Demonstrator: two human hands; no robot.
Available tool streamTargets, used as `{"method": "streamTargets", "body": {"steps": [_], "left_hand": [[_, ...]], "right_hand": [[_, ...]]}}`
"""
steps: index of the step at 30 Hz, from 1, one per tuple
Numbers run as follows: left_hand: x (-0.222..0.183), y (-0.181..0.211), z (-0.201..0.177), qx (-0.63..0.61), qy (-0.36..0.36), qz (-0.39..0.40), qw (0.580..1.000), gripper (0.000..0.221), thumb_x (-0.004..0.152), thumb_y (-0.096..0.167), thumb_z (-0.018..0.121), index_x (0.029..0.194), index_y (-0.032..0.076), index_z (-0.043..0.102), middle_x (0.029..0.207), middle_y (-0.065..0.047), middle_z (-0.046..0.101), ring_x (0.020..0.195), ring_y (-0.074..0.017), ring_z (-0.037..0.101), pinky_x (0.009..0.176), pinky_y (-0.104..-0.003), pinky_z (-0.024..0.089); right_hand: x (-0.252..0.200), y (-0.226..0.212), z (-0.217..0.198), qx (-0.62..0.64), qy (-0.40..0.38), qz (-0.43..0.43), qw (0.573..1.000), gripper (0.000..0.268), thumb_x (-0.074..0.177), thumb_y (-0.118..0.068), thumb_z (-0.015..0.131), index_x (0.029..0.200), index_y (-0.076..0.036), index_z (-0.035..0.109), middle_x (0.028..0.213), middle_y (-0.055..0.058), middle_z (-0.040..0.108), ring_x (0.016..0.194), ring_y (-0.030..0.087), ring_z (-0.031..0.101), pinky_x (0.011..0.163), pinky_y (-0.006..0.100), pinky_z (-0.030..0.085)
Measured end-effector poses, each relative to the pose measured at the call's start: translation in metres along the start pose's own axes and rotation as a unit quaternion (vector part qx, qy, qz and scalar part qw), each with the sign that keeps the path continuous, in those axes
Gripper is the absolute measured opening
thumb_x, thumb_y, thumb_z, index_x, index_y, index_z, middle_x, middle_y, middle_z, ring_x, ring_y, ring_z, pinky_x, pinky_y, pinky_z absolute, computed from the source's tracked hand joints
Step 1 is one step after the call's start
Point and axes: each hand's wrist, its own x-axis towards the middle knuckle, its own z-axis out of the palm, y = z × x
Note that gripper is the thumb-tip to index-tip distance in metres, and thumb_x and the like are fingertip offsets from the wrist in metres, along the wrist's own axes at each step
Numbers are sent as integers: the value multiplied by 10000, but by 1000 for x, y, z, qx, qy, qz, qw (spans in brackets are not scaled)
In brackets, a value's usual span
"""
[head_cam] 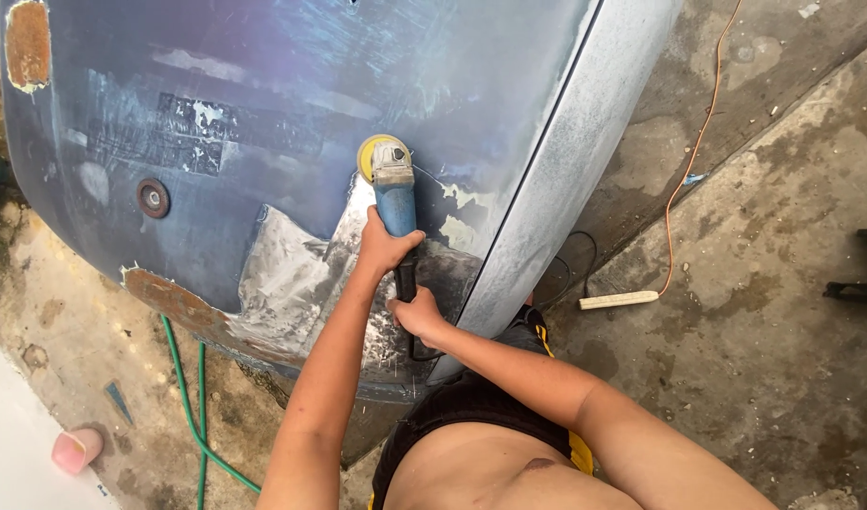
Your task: The person uses an angle grinder to remove paint and rust from the side panel of a blue car. The grinder is moved back and forth over the damaged area, creating sparks and exposing the bare metal underneath.
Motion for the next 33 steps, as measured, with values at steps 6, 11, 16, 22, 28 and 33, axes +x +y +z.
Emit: {"method": "streamTargets", "body": {"steps": [6, 11, 16, 22, 28, 33], "left_hand": [[7, -3, 1, 15, 1, 6, 1000, 991, 682, 412, 880, 1430, 41, 348, 1308, -297, 596, 1252, -493, 595, 972, -600, 500], [8, -5, 2, 19, -3, 10, 1000, 994, 684, 423, 881, 1431, 46, 344, 1302, -292, 596, 1245, -491, 599, 961, -602, 504], [4, -1, 1, 3, -5, 18, 1000, 978, 696, 406, 872, 1420, 25, 336, 1298, -310, 582, 1247, -512, 589, 959, -618, 495], [14, -13, 3, 15, 5, 20, 1000, 990, 660, 427, 894, 1395, 32, 360, 1291, -295, 595, 1231, -503, 602, 948, -608, 504], [10, -5, 2, 3, 11, 20, 1000, 957, 674, 400, 881, 1399, 35, 374, 1282, -301, 599, 1231, -511, 601, 947, -608, 499], [18, -6, 8, 24, 6, 0, 1000, 978, 651, 446, 896, 1388, 77, 369, 1283, -261, 614, 1233, -466, 614, 954, -576, 516]], "right_hand": [[2, -5, -3, 2, -3, 6, 1000, 191, 922, -71, 618, 736, -114, 615, 535, 62, 628, 501, 155, 590, 622, 296, 482], [-1, -6, -1, 0, 2, 4, 1000, 208, 917, -70, 623, 714, -117, 610, 527, 58, 621, 492, 148, 576, 610, 293, 476], [0, -4, -1, 2, 9, -3, 1000, 175, 910, -54, 620, 743, -100, 599, 532, 66, 621, 506, 156, 600, 628, 286, 491], [-4, -8, 2, 6, 31, -3, 1000, 160, 879, -57, 638, 728, -92, 599, 519, 66, 611, 512, 160, 624, 617, 281, 494], [-1, -8, 1, 20, 20, 2, 1000, 165, 883, -56, 637, 732, -104, 592, 524, 68, 616, 498, 161, 608, 607, 284, 495], [-4, -17, -7, 13, 25, -2, 1000, 166, 880, -66, 640, 719, -99, 614, 523, 62, 618, 497, 153, 608, 596, 278, 497]]}}
